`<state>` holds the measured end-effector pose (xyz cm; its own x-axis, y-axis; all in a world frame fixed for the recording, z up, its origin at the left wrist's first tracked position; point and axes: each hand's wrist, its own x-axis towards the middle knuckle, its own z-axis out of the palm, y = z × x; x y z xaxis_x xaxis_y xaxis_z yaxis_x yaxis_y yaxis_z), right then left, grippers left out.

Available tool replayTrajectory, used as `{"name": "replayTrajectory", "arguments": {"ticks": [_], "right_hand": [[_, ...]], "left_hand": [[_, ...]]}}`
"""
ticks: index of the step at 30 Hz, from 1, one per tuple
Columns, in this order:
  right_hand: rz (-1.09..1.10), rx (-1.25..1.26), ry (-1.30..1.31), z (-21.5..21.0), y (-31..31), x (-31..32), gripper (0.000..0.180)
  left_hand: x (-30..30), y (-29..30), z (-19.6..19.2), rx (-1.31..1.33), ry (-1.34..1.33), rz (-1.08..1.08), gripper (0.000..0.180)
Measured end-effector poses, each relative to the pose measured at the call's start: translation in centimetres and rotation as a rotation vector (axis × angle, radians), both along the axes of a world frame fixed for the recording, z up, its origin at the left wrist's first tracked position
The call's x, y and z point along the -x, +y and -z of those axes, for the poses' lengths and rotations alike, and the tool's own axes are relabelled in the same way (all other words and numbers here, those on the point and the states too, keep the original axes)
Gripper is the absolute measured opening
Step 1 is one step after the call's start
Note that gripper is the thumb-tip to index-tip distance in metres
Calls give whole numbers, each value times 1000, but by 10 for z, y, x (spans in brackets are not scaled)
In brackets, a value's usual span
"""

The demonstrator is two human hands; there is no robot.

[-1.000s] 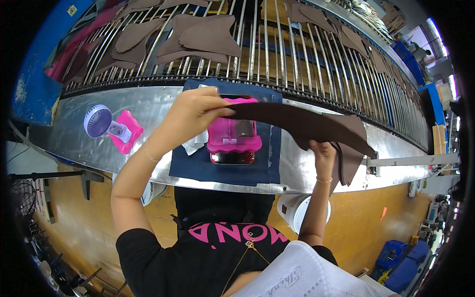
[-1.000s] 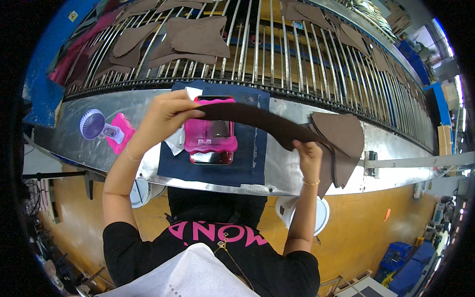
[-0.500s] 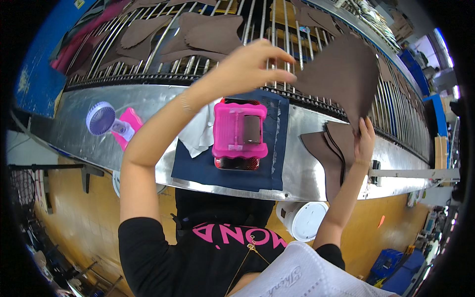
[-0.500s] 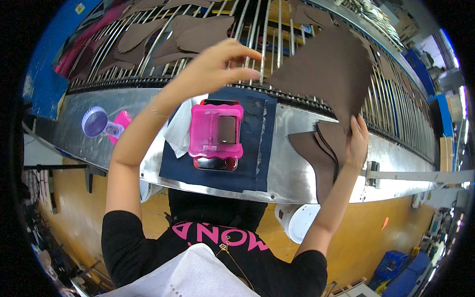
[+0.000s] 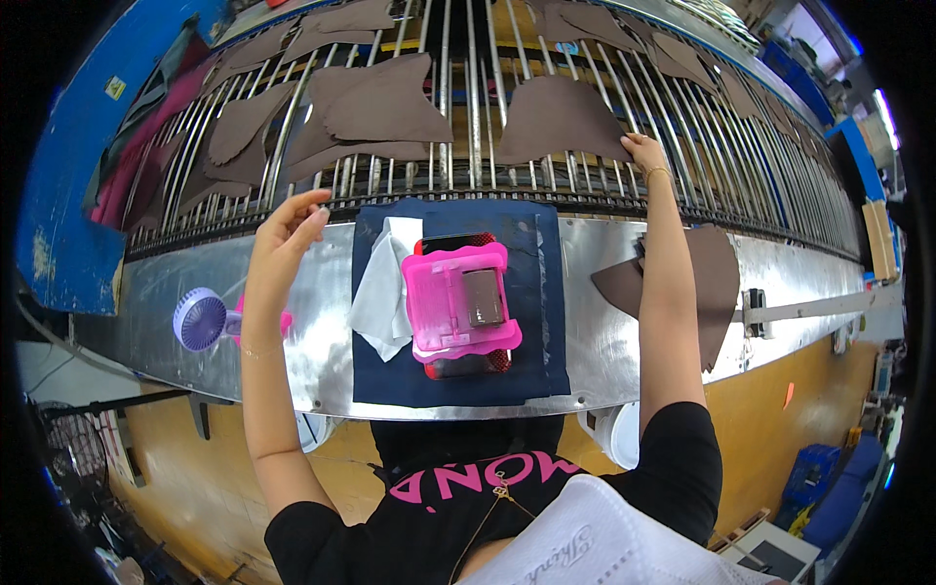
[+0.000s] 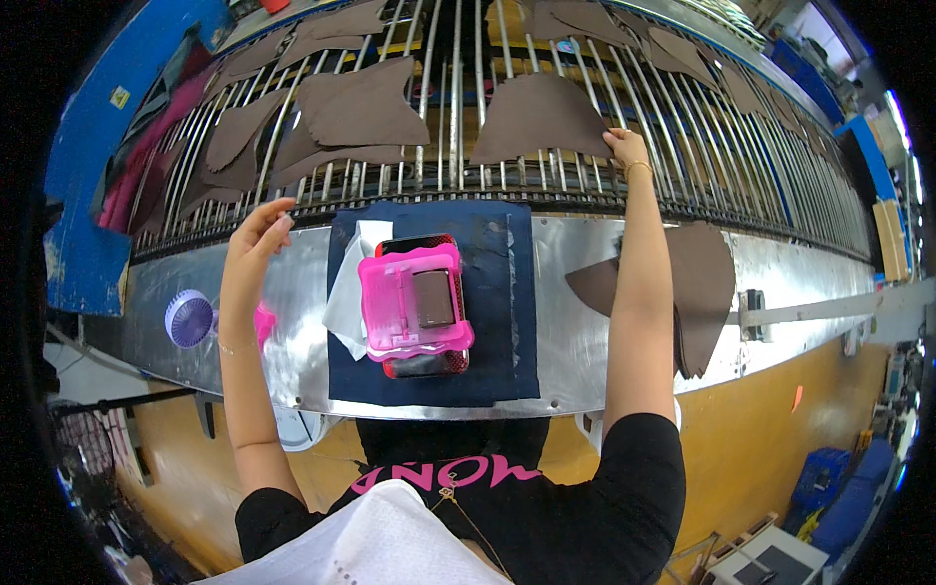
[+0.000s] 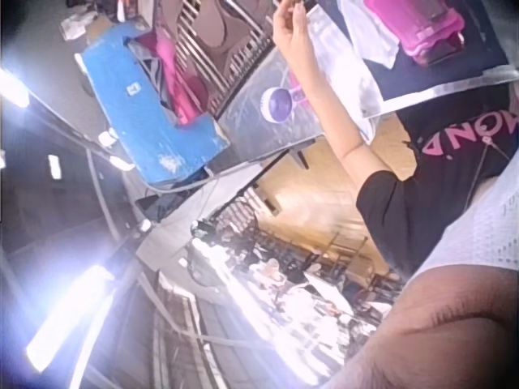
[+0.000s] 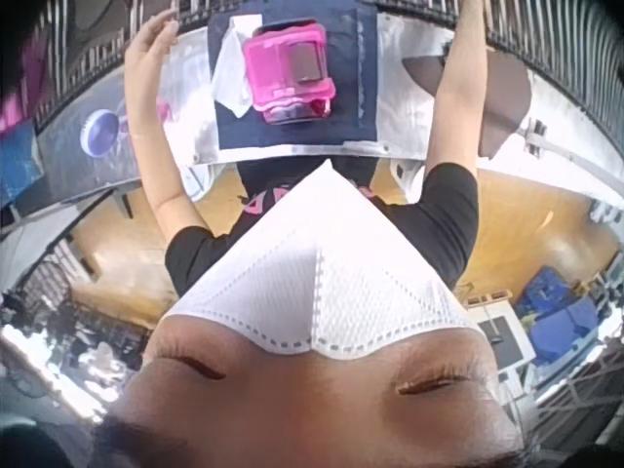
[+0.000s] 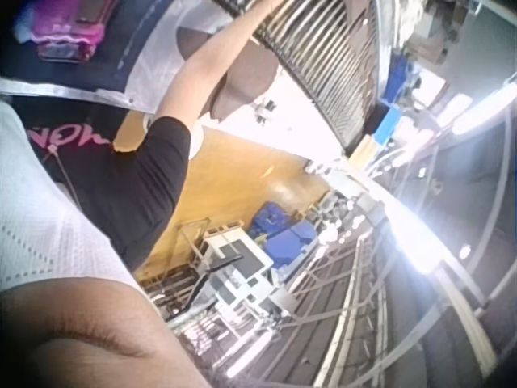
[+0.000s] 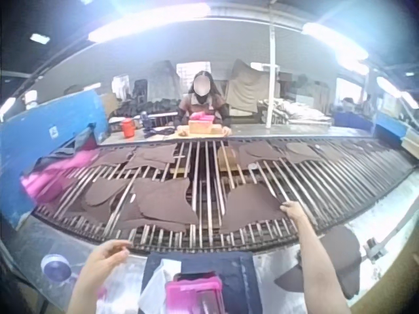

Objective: The person repeatedly picks up brown fabric pieces from a conveyor belt and places them on a table. They then use a pink handheld glue applicator to apply a dark substance to the fabric pieces.

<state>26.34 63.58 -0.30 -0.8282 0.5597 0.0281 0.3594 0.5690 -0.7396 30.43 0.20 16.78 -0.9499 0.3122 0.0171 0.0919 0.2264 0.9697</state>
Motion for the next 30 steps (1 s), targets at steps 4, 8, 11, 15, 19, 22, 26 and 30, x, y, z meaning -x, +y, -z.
{"name": "replayTrajectory", "arguments": {"ticks": [4, 8, 11, 15, 19, 22, 26, 30], "right_hand": [[145, -110, 61, -47, -60, -27, 47], [174, -284, 145, -83, -73, -137, 41], [435, -560, -30, -71, -57, -260, 41], [769, -385, -550, -32, -52, -409, 75], [805, -701, -327, -41, -112, -413, 70], [811, -460, -352, -47, -116, -390, 67], [854, -428, -431, -53, -120, -372, 64], [859, -613, -388, -66, -141, -357, 55]], "left_hand": [[-9, -4, 6, 28, -24, -22, 30], [-11, -1, 10, -30, -11, 8, 31], [-8, -1, 22, -97, -24, 27, 30], [-9, 13, 32, -164, -49, 64, 29], [-11, 27, 30, -165, -24, 137, 28], [-17, 34, 27, -162, -20, 156, 27], [-24, 30, 26, -124, 1, 169, 27], [-29, 21, 24, -99, -13, 120, 26]]}}
